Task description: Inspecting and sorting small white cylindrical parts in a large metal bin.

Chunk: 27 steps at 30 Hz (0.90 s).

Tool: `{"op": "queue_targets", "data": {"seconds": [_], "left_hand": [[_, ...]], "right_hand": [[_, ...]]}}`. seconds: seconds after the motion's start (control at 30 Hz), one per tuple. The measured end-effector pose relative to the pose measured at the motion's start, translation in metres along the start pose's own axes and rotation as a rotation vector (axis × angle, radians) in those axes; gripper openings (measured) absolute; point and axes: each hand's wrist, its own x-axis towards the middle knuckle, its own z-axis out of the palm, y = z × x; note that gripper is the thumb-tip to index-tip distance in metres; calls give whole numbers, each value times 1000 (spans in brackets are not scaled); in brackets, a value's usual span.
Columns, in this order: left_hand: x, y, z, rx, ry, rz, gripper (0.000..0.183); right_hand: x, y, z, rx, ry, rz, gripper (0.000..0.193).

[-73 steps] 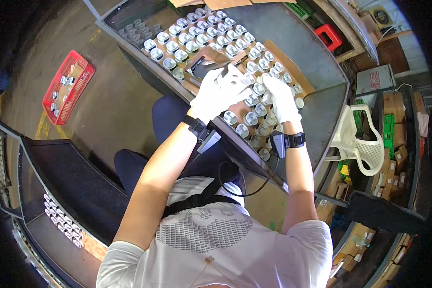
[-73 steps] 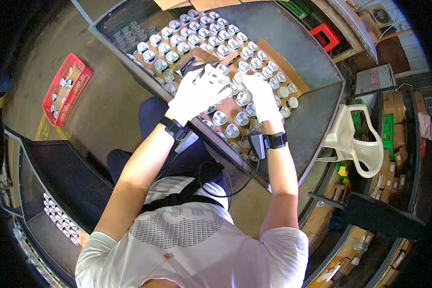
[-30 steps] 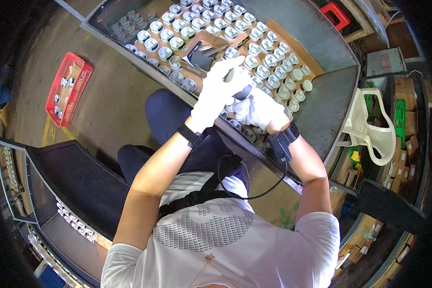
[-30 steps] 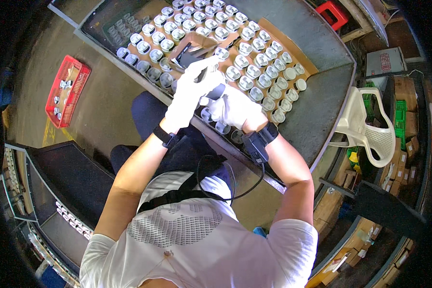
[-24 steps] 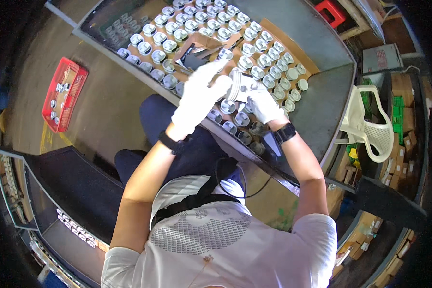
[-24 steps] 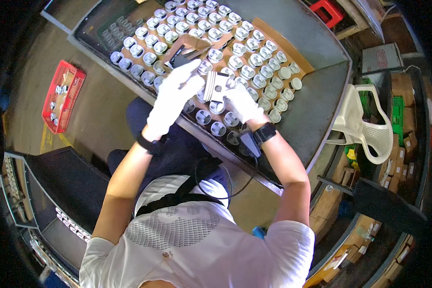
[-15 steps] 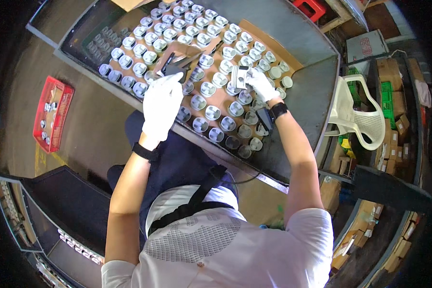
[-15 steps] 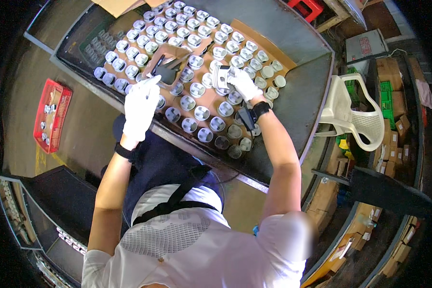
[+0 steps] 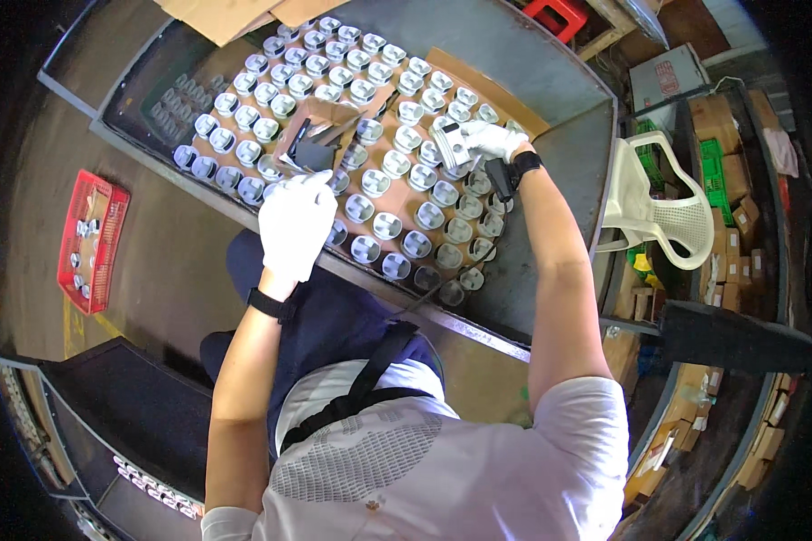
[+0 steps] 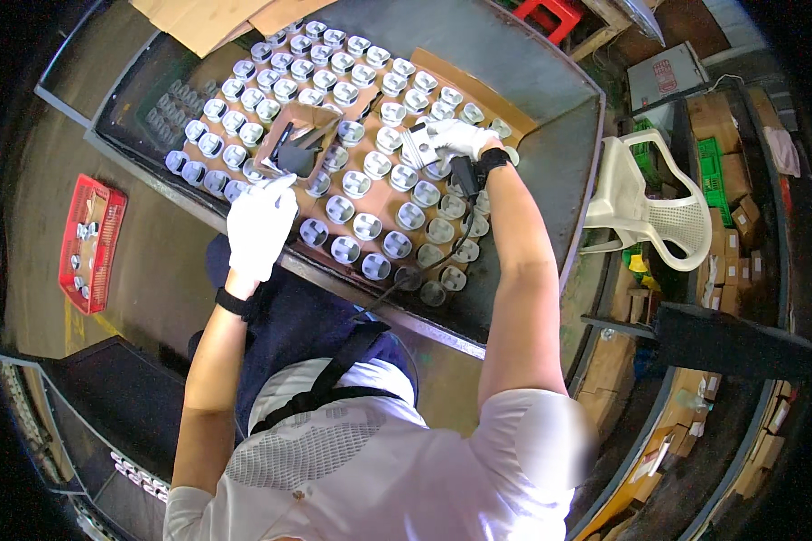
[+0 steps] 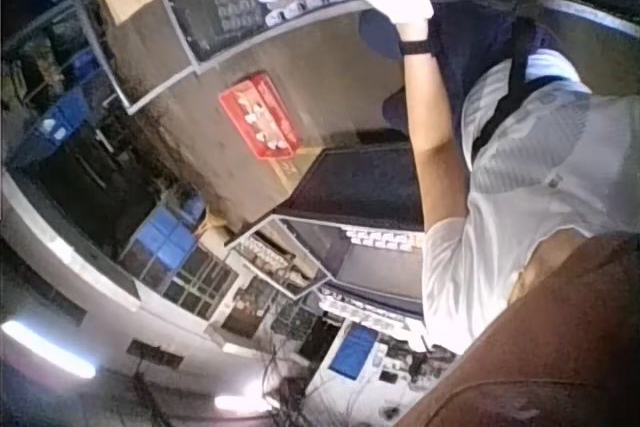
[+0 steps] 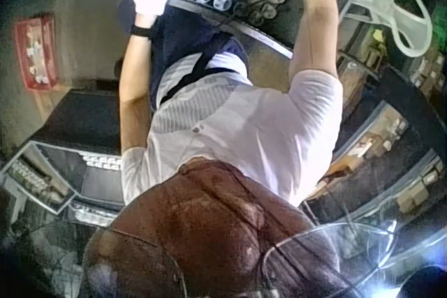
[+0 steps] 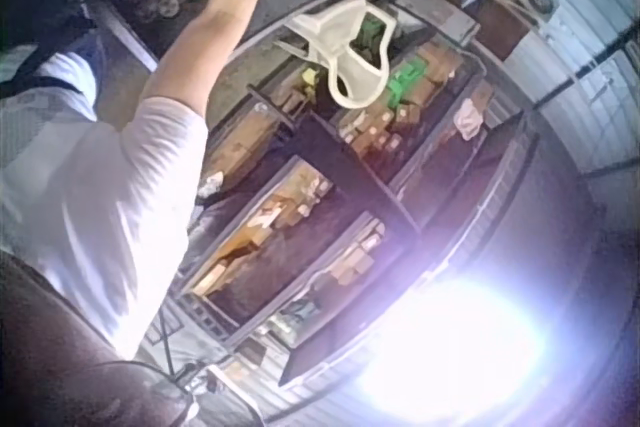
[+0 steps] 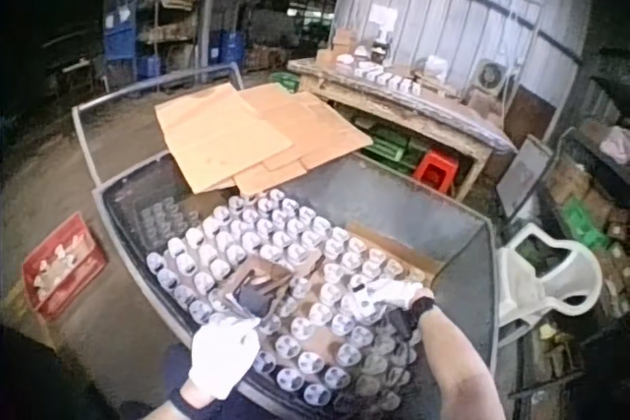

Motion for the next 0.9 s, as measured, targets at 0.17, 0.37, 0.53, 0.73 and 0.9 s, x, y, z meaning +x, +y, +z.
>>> {"op": "queue_targets", "data": {"seconds": [0.17, 0.37, 0.53, 0.73, 0.9], "left_hand": [[1, 2, 0, 34, -37, -7, 25], [2, 7, 3, 53, -68, -2, 26], [-3, 0, 0, 86, -49, -35, 23], [-1, 4, -1, 58, -67, -28, 24], [0, 5, -1, 26, -45, -8, 24]], "right_hand": [[8, 20, 4, -11, 106, -172, 46], [38, 67, 15, 143, 404, -426, 34], [45, -12, 69, -131, 563, -492, 31], [63, -75, 102, -501, 633, -662, 44], [91, -124, 128, -729, 839, -831, 49]]}}
